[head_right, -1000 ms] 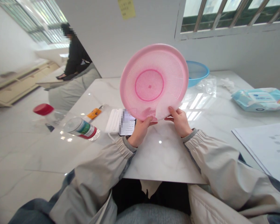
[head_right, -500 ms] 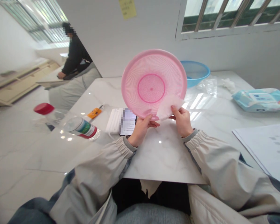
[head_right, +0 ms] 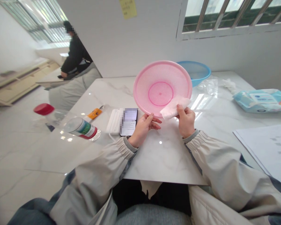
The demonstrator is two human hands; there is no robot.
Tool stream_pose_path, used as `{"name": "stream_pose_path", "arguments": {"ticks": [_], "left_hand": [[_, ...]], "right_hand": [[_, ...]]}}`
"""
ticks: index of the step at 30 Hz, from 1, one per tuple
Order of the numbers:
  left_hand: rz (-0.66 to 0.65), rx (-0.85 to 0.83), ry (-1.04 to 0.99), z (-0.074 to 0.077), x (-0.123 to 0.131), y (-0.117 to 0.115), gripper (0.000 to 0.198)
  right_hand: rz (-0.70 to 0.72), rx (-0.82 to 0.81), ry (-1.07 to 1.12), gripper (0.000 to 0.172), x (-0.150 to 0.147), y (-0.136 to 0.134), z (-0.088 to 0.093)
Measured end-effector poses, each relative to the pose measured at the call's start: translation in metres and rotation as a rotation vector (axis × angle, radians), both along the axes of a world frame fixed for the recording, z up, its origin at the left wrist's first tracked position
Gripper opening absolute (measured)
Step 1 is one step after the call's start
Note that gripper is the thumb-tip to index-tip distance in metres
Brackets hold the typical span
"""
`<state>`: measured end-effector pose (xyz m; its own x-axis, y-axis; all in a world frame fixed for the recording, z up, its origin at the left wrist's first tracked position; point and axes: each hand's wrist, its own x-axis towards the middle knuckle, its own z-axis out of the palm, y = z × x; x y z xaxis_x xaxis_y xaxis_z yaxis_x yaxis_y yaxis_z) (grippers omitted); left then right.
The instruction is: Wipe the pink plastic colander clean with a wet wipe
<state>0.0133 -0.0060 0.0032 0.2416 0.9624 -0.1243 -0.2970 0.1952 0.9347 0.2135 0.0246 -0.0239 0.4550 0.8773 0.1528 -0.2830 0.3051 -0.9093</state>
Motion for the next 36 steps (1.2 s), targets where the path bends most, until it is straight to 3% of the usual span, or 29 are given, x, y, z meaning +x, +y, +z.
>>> {"name": "stream_pose_path", "arguments": {"ticks": [6, 14, 25, 32, 36], "left_hand": [[-0.096, 0.039, -0.033, -0.0009, -0.0009, -0.0019, 0.066], [-0.114, 0.11, -0.025, -0.0056, 0.0001, 0.0002, 0.064], [0.006, 0.194, 0.032, -0.0032, 0.0008, -0.0004, 0.057], [0.255, 0.177, 0.023, -0.0056, -0.0022, 0.0036, 0.048], [0.247, 0.179, -0.034, -0.0064, -0.0029, 0.0041, 0.048]], "right_hand": [[0.076, -0.049, 0.074, 0.052, -0.0046, -0.001, 0.005], [0.021, -0.081, 0.103, 0.049, -0.0055, -0.0006, 0.0045], [-0.004, -0.054, 0.108, 0.037, -0.001, 0.0008, -0.0001], [-0.018, -0.067, 0.064, 0.039, 0.0008, 0.0014, -0.0012], [-0.011, -0.064, 0.112, 0.036, -0.0014, 0.0011, 0.002]]}}
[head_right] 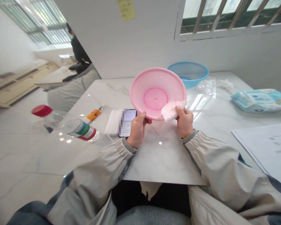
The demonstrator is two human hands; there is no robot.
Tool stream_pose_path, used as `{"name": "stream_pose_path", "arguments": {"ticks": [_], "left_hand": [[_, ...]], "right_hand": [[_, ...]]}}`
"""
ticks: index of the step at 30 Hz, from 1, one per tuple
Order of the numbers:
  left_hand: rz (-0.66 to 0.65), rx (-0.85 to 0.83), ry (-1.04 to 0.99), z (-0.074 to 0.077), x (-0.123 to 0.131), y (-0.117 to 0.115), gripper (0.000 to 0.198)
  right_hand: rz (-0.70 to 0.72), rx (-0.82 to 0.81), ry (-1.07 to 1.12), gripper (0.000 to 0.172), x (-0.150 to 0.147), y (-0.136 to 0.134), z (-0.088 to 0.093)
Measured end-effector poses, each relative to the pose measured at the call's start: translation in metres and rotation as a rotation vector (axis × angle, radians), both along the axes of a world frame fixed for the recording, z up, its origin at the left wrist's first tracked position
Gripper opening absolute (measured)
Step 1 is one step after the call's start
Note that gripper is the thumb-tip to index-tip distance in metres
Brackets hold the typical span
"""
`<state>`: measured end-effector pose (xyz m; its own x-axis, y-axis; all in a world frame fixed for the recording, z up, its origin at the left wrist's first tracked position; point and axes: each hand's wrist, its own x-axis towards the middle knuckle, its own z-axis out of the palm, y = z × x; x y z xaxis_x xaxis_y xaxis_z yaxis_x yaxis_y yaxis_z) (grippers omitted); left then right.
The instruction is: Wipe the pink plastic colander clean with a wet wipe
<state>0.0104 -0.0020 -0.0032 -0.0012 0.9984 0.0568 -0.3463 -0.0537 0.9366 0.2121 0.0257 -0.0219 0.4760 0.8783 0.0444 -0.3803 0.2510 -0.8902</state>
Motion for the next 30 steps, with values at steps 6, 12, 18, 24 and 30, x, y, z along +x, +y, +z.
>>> {"name": "stream_pose_path", "arguments": {"ticks": [6, 12, 18, 24, 30], "left_hand": [[-0.34, -0.022, -0.022, 0.009, 0.001, -0.008, 0.065], [-0.421, -0.045, -0.017, 0.008, 0.001, -0.008, 0.084], [-0.265, 0.005, 0.047, 0.005, 0.001, 0.0, 0.085], [-0.091, 0.01, 0.029, 0.008, 0.0, 0.002, 0.084], [-0.213, 0.07, 0.067, 0.01, -0.003, -0.004, 0.083]], "right_hand": [[0.125, -0.022, 0.034, 0.039, -0.005, -0.003, 0.007], [0.162, -0.01, 0.009, 0.04, -0.007, -0.007, 0.007], [0.148, -0.037, 0.049, 0.035, -0.01, -0.009, 0.008], [0.079, -0.057, 0.054, 0.032, -0.004, -0.004, 0.004], [0.087, -0.033, 0.047, 0.033, -0.005, -0.003, 0.006]]}}
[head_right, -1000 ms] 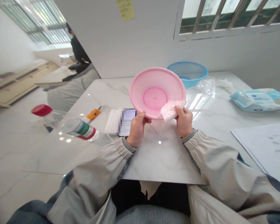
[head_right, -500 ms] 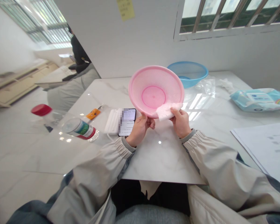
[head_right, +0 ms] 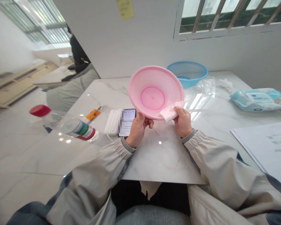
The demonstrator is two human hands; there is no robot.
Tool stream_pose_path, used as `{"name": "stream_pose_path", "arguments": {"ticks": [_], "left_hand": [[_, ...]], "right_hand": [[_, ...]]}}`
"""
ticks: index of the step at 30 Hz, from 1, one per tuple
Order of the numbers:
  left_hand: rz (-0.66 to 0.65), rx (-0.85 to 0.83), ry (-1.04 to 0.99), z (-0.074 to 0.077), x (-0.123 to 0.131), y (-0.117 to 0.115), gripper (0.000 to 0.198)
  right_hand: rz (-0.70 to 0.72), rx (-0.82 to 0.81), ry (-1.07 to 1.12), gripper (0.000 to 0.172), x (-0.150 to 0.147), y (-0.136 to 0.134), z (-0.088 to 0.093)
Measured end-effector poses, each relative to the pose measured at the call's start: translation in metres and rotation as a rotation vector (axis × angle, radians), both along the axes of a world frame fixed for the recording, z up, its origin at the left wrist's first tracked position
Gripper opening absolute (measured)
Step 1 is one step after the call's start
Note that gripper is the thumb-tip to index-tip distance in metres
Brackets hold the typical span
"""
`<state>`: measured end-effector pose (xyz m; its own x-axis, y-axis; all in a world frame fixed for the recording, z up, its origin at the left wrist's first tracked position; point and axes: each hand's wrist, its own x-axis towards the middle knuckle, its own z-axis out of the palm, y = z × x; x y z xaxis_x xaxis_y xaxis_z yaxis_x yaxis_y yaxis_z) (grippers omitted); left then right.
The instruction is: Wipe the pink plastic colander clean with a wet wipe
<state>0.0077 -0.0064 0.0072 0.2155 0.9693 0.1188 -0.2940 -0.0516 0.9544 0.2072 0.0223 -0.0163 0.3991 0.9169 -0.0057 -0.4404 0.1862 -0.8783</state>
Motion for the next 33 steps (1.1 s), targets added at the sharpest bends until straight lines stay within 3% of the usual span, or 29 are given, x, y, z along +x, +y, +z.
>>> {"name": "stream_pose_path", "arguments": {"ticks": [4, 7, 22, 33], "left_hand": [[-0.23, -0.015, 0.086, 0.0014, 0.0026, -0.0044, 0.073], [-0.315, -0.02, 0.118, -0.0008, 0.0047, -0.0042, 0.068], [-0.245, -0.107, 0.074, -0.001, 0.0065, -0.0033, 0.08], [-0.237, -0.092, 0.071, -0.003, 0.0055, -0.0029, 0.063]], "right_hand": [[0.096, 0.019, -0.035, 0.037, -0.0034, -0.0025, 0.0037], [0.157, 0.021, -0.063, 0.04, -0.0052, -0.0051, 0.0043], [0.2, -0.003, -0.04, 0.042, -0.0049, -0.0074, 0.0064], [0.204, 0.009, -0.038, 0.039, -0.0045, -0.0081, 0.008]]}}
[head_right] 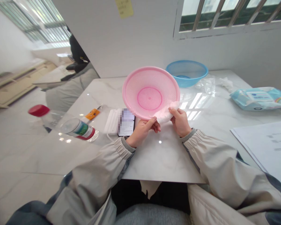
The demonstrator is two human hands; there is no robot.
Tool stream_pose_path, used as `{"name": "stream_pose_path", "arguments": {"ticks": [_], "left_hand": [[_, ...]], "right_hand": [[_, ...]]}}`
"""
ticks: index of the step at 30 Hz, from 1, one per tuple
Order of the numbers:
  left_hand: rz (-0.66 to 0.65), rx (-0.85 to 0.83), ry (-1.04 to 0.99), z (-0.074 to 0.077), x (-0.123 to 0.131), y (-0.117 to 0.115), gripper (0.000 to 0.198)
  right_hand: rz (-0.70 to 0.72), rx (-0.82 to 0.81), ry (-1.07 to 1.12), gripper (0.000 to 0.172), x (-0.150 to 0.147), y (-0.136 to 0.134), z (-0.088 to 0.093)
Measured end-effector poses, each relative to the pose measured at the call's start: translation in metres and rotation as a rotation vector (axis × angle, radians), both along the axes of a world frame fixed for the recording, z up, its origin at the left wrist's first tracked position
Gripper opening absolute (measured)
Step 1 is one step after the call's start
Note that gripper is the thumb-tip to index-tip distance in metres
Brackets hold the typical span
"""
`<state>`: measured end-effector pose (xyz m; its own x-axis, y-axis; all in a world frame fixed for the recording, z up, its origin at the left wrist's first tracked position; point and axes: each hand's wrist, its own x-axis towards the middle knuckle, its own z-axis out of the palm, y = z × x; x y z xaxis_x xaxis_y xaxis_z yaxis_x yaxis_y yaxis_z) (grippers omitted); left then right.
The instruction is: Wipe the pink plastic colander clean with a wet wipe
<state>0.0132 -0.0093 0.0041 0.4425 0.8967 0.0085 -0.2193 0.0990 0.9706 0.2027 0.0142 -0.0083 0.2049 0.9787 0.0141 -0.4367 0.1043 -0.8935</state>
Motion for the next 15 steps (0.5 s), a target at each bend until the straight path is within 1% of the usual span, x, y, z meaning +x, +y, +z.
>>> {"name": "stream_pose_path", "arguments": {"ticks": [6, 11, 15], "left_hand": [[0.074, 0.068, 0.018, 0.0008, -0.0025, 0.0003, 0.049], [0.081, 0.052, 0.016, 0.0024, -0.0022, -0.0011, 0.047], [0.079, 0.039, -0.004, -0.0001, -0.002, -0.0009, 0.044]], "right_hand": [[0.047, -0.011, -0.032, 0.035, -0.0007, -0.002, 0.0007], [0.022, -0.025, 0.004, 0.031, -0.0004, -0.0012, 0.0011], [0.001, -0.028, 0.03, 0.027, -0.0002, -0.0002, 0.0011]]}}
